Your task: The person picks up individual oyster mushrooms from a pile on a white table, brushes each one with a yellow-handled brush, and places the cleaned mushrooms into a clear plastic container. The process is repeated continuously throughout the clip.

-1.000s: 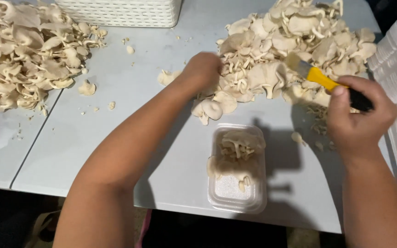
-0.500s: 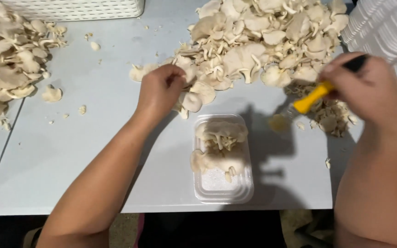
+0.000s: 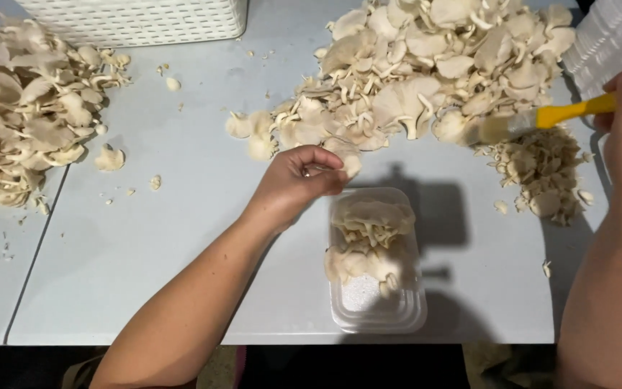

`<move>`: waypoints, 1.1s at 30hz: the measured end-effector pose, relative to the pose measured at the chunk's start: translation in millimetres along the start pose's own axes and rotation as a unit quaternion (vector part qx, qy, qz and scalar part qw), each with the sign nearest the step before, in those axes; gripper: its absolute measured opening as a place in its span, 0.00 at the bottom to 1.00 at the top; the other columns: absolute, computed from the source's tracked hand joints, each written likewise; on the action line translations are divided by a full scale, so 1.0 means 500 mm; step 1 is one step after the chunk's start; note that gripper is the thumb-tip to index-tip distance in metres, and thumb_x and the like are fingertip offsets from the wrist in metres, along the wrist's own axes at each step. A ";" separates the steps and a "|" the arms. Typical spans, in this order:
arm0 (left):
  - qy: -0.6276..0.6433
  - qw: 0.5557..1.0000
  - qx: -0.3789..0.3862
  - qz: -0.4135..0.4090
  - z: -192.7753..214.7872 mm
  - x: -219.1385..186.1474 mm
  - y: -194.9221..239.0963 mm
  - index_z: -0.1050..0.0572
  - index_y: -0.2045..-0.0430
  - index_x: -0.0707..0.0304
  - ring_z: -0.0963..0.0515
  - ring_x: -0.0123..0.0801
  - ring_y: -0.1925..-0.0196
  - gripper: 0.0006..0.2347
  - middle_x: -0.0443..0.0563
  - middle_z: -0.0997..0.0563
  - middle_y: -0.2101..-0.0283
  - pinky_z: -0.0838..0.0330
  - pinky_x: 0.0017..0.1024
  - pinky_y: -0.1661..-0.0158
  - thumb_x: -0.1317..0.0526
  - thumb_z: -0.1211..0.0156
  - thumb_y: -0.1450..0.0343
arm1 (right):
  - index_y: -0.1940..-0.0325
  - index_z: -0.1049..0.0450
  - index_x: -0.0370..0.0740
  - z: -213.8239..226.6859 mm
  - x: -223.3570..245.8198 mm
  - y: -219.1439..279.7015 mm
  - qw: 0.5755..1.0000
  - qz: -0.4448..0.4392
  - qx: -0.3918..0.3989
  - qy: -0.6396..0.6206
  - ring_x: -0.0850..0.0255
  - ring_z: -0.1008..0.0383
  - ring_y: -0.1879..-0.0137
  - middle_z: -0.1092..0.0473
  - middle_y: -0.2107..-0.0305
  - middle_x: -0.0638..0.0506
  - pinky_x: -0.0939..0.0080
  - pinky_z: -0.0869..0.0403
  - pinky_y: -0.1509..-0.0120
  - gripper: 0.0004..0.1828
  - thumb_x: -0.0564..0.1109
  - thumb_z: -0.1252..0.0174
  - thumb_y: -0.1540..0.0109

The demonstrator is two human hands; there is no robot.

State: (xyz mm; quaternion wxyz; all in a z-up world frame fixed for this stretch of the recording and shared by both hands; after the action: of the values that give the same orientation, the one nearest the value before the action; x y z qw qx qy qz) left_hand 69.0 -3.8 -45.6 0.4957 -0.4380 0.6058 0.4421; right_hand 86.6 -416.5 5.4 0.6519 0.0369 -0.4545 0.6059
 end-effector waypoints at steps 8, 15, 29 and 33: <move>-0.197 0.978 -0.020 -0.057 -0.007 0.013 -0.005 0.20 0.63 0.53 0.20 0.23 0.66 0.09 0.40 0.18 0.66 0.24 0.23 0.59 0.64 0.27 0.34 | 0.50 0.32 0.37 -0.092 0.112 0.089 0.919 -0.049 0.097 -0.380 0.63 0.32 0.75 0.32 0.68 0.43 0.66 0.26 0.69 0.14 0.50 0.50 0.19; -0.119 0.992 -0.029 -0.021 -0.001 0.039 -0.027 0.19 0.62 0.57 0.23 0.24 0.67 0.13 0.44 0.22 0.66 0.15 0.27 0.63 0.76 0.34 0.36 | 0.48 0.26 0.31 -0.124 0.185 0.133 0.917 -0.016 0.215 -0.334 0.58 0.29 0.74 0.25 0.69 0.36 0.66 0.28 0.69 0.17 0.50 0.49 0.26; -0.246 0.922 -0.105 -0.281 0.005 -0.010 0.005 0.20 0.64 0.57 0.18 0.26 0.64 0.07 0.44 0.16 0.62 0.25 0.24 0.61 0.70 0.36 0.32 | 0.53 0.35 0.41 -0.117 0.120 0.099 0.920 -0.071 0.063 -0.381 0.60 0.25 0.67 0.29 0.51 0.46 0.67 0.34 0.72 0.13 0.52 0.51 0.20; -0.313 0.827 -0.034 -0.465 -0.025 -0.041 0.043 0.21 0.60 0.63 0.13 0.42 0.57 0.11 0.55 0.15 0.59 0.14 0.34 0.54 0.77 0.32 0.31 | 0.50 0.28 0.41 -0.141 0.127 0.097 0.880 -0.137 0.123 -0.438 0.66 0.34 0.78 0.27 0.71 0.40 0.67 0.27 0.71 0.14 0.55 0.48 0.24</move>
State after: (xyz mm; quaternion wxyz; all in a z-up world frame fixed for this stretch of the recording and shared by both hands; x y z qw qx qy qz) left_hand 48.0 -9.3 -21.7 0.7905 -0.5228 0.1266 0.2929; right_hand 76.0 -313.6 -19.8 0.4535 0.4403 -0.6056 0.4834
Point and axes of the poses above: each hand's wrist, its own y-axis away from the middle knuckle, its own z-axis out of the back of the hand, x = y × z, the point moved 4 cm from there along -y, towards the middle knuckle
